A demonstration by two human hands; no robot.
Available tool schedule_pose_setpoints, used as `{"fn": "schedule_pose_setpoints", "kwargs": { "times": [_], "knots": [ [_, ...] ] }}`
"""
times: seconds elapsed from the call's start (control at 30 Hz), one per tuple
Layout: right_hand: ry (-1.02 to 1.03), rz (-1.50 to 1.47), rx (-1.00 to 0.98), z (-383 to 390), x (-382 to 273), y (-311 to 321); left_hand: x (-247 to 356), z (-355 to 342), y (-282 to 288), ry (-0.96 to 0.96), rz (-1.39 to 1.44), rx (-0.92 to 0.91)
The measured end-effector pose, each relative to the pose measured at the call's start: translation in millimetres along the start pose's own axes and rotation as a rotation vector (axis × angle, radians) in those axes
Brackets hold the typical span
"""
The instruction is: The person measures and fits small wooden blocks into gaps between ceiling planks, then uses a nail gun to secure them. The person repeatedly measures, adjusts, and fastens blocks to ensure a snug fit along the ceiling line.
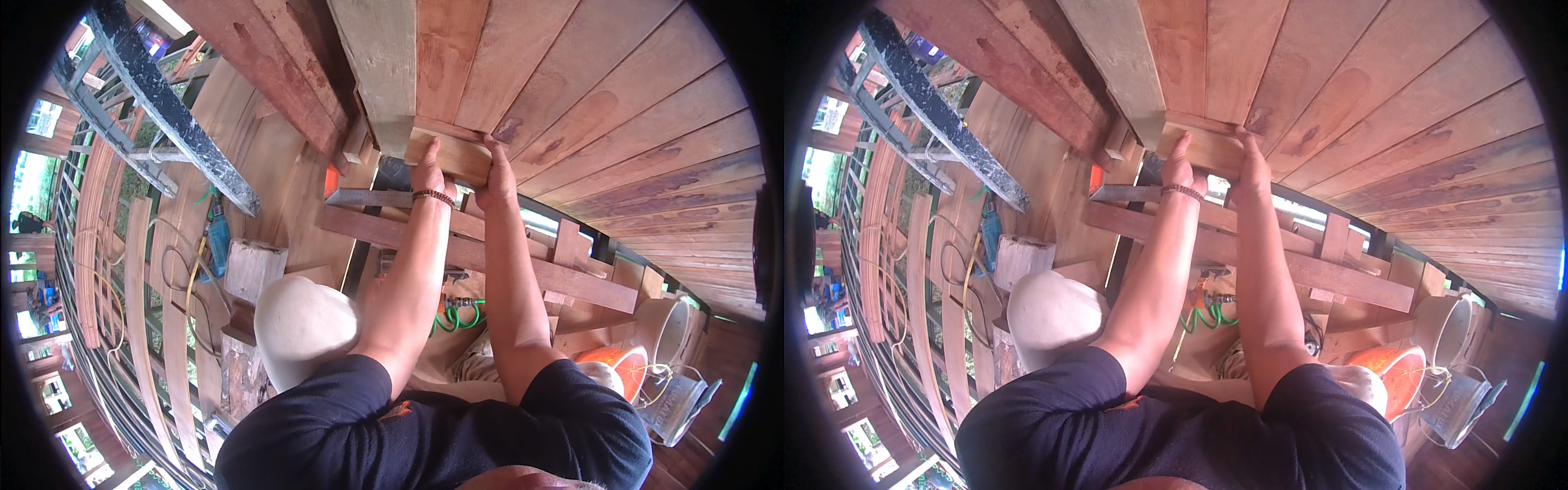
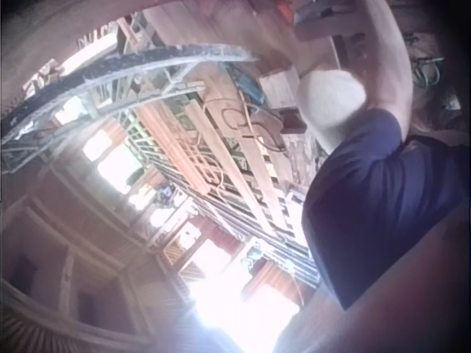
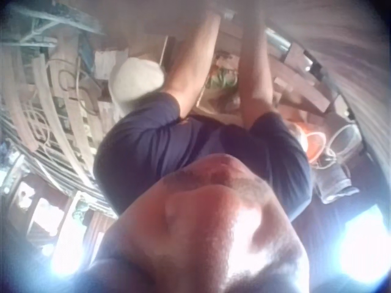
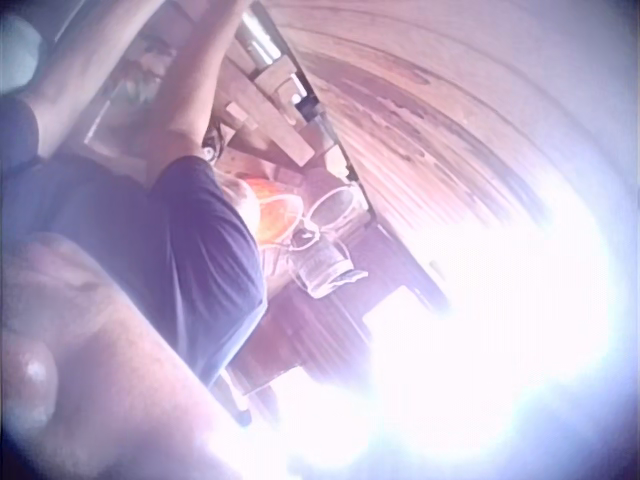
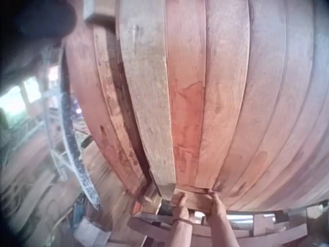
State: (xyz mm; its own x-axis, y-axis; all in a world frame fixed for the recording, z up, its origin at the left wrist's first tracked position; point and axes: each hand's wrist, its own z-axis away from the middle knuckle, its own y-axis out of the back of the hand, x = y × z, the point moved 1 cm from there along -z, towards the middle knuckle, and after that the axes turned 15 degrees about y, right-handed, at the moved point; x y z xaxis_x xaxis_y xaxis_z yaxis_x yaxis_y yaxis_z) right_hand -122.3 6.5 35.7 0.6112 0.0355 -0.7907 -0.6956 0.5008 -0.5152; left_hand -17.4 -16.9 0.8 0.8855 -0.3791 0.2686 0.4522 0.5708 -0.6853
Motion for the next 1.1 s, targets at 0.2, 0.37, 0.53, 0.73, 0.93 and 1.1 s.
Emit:
{"fn": "schedule_pose_setpoints", "kwargs": {
  "times": [0.2,0.37,0.53,0.73,0.93,1.1],
  "knots": [
    [0.040,0.023,0.100,-3.2,3.1,2.0,-0.3,-1.8,0.8,0.042,-0.018,-0.045],
    [0.044,0.052,0.132,-2.3,0.6,-0.1,0.3,-4.3,-0.1,0.072,0.013,-0.030],
    [0.078,0.035,0.120,-1.9,2.7,-0.9,-0.1,-9.2,3.1,0.043,0.012,-0.054],
    [0.075,0.020,0.116,-4.3,5.8,3.4,-1.6,-8.1,2.5,0.011,-0.031,0.018],
    [0.075,0.050,0.130,-5.0,5.9,1.4,2.8,-10.9,4.3,0.033,-0.044,-0.019],
    [0.077,0.038,0.100,-7.2,3.6,7.1,1.7,-1.5,-3.1,0.050,-0.062,0.009]
  ]
}}
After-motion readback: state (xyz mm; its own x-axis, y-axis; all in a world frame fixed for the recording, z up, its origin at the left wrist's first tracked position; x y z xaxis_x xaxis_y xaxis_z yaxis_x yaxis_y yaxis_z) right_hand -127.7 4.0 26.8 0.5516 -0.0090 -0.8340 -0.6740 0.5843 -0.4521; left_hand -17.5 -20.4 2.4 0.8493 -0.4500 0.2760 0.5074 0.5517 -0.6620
